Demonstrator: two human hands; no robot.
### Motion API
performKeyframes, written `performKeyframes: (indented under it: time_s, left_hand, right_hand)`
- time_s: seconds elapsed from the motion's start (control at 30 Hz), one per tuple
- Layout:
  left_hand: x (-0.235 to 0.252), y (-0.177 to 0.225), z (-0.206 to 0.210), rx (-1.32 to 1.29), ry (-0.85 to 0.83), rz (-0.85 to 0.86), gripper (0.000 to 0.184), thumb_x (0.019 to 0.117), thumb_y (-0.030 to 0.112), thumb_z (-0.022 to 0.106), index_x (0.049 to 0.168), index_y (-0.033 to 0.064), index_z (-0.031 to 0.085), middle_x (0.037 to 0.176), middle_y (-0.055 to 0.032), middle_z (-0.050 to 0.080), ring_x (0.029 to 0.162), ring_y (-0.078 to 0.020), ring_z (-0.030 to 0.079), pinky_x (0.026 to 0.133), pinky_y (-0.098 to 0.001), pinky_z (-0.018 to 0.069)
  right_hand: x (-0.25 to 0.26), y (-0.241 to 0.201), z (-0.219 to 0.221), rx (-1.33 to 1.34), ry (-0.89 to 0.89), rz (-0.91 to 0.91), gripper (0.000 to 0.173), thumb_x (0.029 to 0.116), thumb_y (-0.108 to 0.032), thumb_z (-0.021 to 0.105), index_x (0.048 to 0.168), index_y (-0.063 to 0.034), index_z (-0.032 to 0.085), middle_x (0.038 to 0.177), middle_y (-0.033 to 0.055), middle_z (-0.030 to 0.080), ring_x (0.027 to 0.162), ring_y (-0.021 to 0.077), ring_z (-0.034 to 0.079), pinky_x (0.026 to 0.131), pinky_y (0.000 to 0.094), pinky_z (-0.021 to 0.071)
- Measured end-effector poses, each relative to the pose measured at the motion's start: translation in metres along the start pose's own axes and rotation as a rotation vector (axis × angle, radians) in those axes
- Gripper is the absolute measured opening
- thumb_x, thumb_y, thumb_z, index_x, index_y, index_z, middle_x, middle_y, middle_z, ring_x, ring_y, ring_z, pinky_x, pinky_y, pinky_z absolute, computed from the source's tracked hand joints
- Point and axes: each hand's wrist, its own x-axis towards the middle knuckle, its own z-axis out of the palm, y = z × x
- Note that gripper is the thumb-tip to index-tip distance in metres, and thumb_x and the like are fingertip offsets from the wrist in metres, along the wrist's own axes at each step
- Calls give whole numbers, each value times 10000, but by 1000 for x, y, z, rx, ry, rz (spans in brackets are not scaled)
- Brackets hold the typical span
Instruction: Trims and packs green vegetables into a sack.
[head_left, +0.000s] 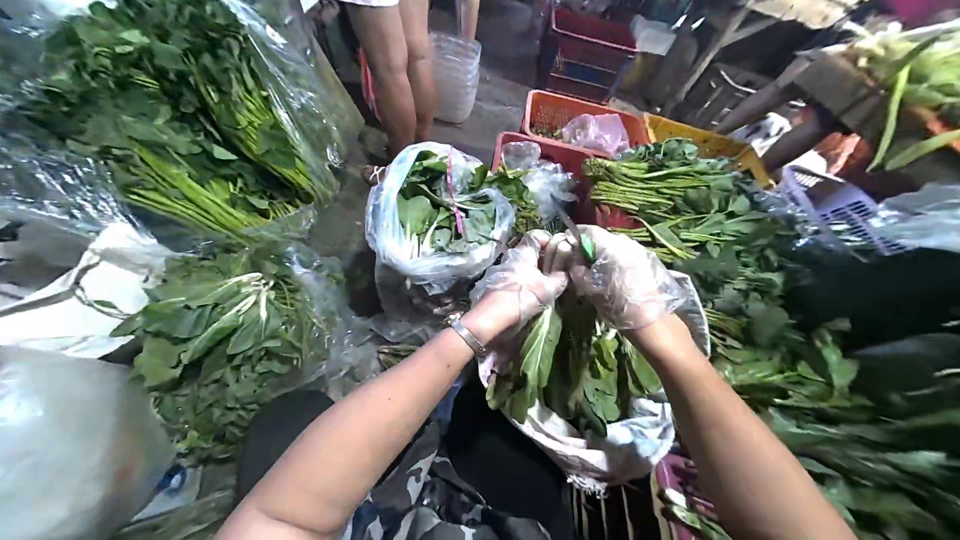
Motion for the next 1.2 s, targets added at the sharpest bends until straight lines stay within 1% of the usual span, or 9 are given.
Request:
performKeyframes:
  time_s: [0.17, 0.23, 0.37, 0.43, 0.57, 0.67, 0.87, 1.0, 1.2]
  left_hand:
    - [17, -41, -9, -410, -130, 6, 460, 1043, 157, 515, 1492, 159, 414, 1067, -60, 676, 814, -101, 654, 676, -276, 558]
    - [21, -49, -17, -658, -138, 28, 445, 1054, 136, 455, 1494, 170, 401, 1121, -52, 686, 884, -112, 684, 730, -287, 587]
    - [16, -34, -15, -744, -105, 29, 364, 1049, 129, 474, 1413, 148, 468, 1056, 5, 655, 880, -58, 650, 754, -248, 569]
    - [17, -27, -5, -735, -102, -6, 362, 1050, 134, 480, 1411, 143, 469, 1033, -2, 657, 847, -61, 650, 727, -250, 568]
    - [18, -26, 7, -576, -118, -17, 444, 1001, 100, 551, 1432, 170, 468, 1026, -29, 649, 783, -76, 628, 655, -250, 542]
    - [21, -40, -3, -483, -193, 44, 573, 943, 142, 666, 1467, 195, 440, 1117, -48, 672, 845, -110, 662, 701, -293, 567]
    - [20, -33, -12, -524, -156, -86, 438, 1001, 37, 569, 1428, 99, 492, 1064, -82, 684, 850, -148, 698, 747, -307, 598]
    - [18, -33, -7, -481, -186, 56, 439, 1055, 223, 525, 1485, 149, 471, 1243, -61, 658, 938, -129, 677, 770, -299, 578]
    - [23, -32, 9, -410, -180, 89, 358, 1014, 317, 634, 1319, 132, 598, 1125, -49, 688, 914, -132, 688, 802, -336, 598]
  right_hand:
    - [9, 53, -16, 190, -19, 126, 246, 994, -125, 555, 1162, -39, 713, 1015, 175, 734, 921, 325, 706, 831, 590, 546]
    - [-2, 65, -22, 350, -114, 217, 228, 1053, -128, 514, 1134, 7, 678, 860, 122, 662, 713, 191, 607, 671, 417, 523]
    - [-21, 59, -10, 436, -208, 248, 249, 1032, -145, 609, 1245, -42, 688, 1023, 120, 722, 831, 187, 669, 790, 428, 559]
    - [-24, 46, -1, 624, -61, 195, 221, 1003, -171, 604, 1168, -34, 653, 892, 25, 695, 641, 44, 592, 579, 242, 528]
    - [-18, 17, 14, 581, 0, 67, 597, 764, -136, 834, 1286, -17, 569, 989, 103, 684, 758, 151, 656, 678, 351, 574]
    - [-16, 21, 9, 482, -67, 85, 445, 824, -99, 756, 1253, -64, 642, 996, 109, 717, 789, 196, 683, 703, 435, 570]
    - [-6, 43, -11, 643, -223, 175, 139, 941, -64, 661, 1064, -67, 724, 887, -39, 705, 775, -34, 621, 739, 196, 528]
    - [-12, 38, -17, 830, -255, 215, 163, 991, -39, 574, 1074, -72, 711, 874, -92, 700, 773, -93, 616, 725, 118, 527]
    - [-22, 46, -1, 915, -253, 200, 178, 1006, 22, 545, 1153, -13, 640, 931, -74, 658, 837, -114, 588, 769, 73, 502]
